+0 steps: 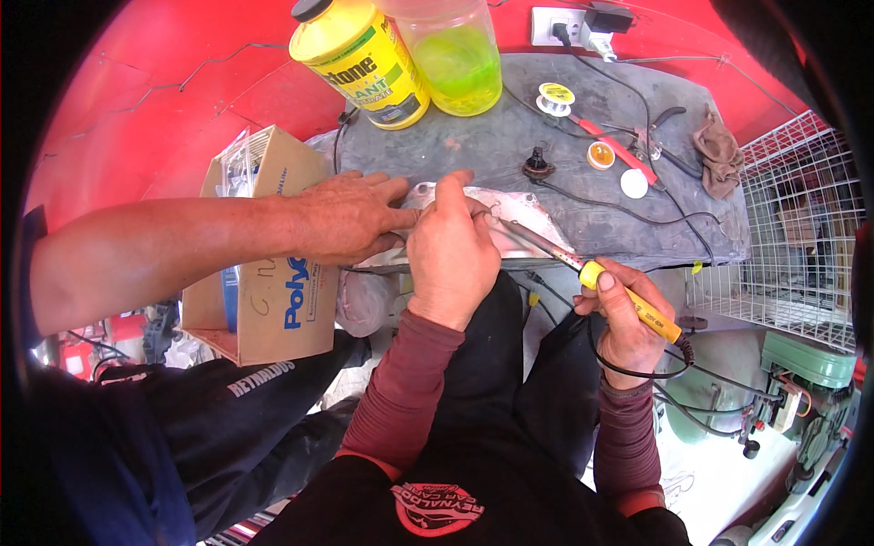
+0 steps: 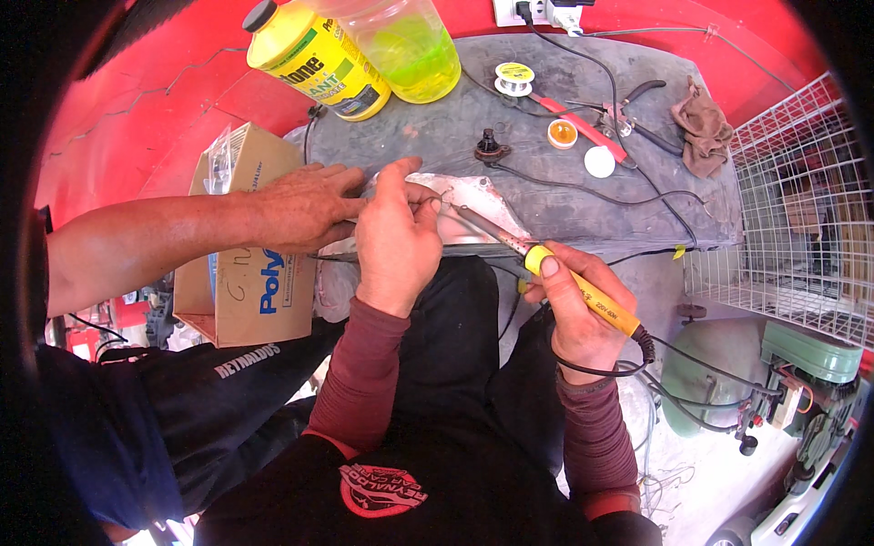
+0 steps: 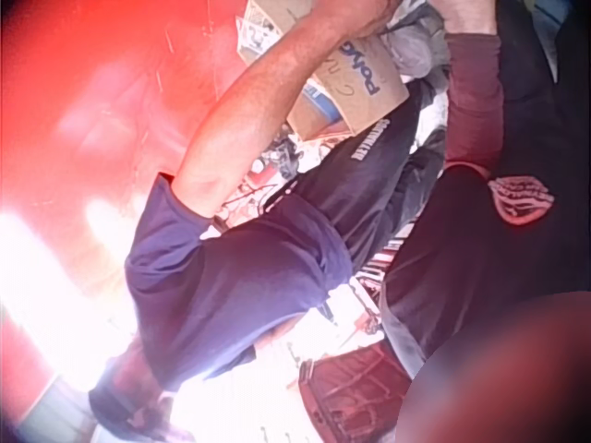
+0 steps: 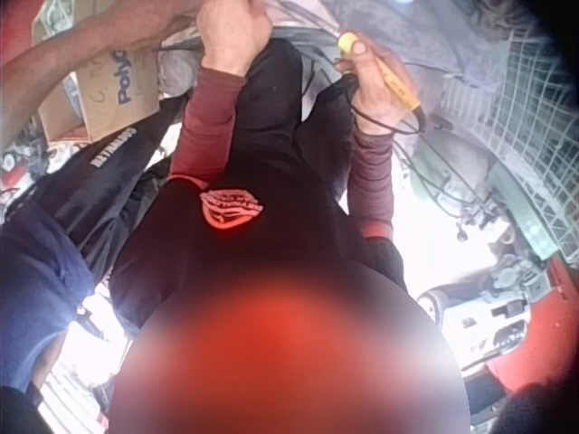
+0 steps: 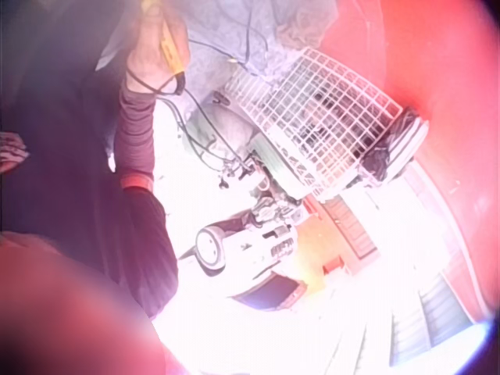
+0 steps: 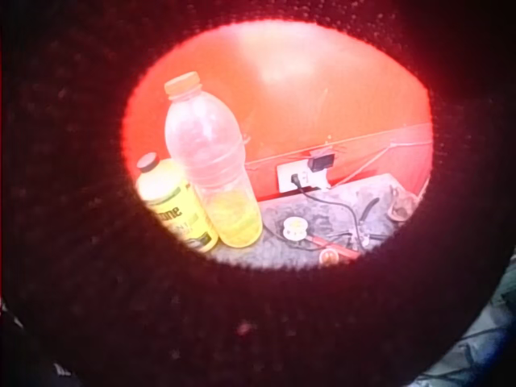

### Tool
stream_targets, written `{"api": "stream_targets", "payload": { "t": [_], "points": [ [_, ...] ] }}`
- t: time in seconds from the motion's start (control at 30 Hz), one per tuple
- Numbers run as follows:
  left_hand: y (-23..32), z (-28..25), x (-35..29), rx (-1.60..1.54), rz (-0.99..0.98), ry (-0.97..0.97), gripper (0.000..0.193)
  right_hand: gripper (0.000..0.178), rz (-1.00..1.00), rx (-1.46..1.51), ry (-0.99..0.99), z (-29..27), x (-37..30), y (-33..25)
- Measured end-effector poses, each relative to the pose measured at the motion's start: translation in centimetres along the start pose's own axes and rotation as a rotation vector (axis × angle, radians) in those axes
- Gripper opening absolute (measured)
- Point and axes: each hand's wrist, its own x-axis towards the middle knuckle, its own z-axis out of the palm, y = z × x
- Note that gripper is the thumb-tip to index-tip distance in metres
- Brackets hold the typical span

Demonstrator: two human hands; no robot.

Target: Soldering wires onto a component held by a helper on a workbench.

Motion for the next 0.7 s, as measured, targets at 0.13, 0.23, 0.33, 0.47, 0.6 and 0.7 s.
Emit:
{"api": "stream_targets", "payload": {
  "t": [0.13, 0.23, 0.33, 0.47, 0.6, 0.7],
  "points": [
    [0.0, 0.09, 0.05, -0.007, -0.004, 0.013, 0.043, 0.026, 0.0, 0.009, 0.003, 0.03, -0.02, 0.05],
    [-0.06, 0.08, 0.05, -0.007, -0.013, 0.016, 0.043, 0.033, -0.012, -0.038, -0.003, 0.13, -0.03, -0.03],
    [0.0, 0.09, 0.06, -0.018, -0.016, 0.014, 0.042, 0.026, 0.002, -0.005, 0.001, 0.02, -0.05, -0.09],
    [-0.09, 0.08, 0.01, -0.031, -0.014, 0.021, 0.042, 0.026, -0.002, -0.007, -0.008, -0.03, 0.01, 0.06],
    [-0.14, 0.26, 0.07, -0.001, 0.002, 0.035, 0.043, 0.026, 0.005, 0.0, -0.004, 0.01, 0.0, 0.05],
    [-0.17, 0.26, 0.13, -0.004, -0.003, 0.024, 0.043, 0.026, 0.003, -0.001, -0.001, -0.01, 0.03, 0.13]
  ]
}}
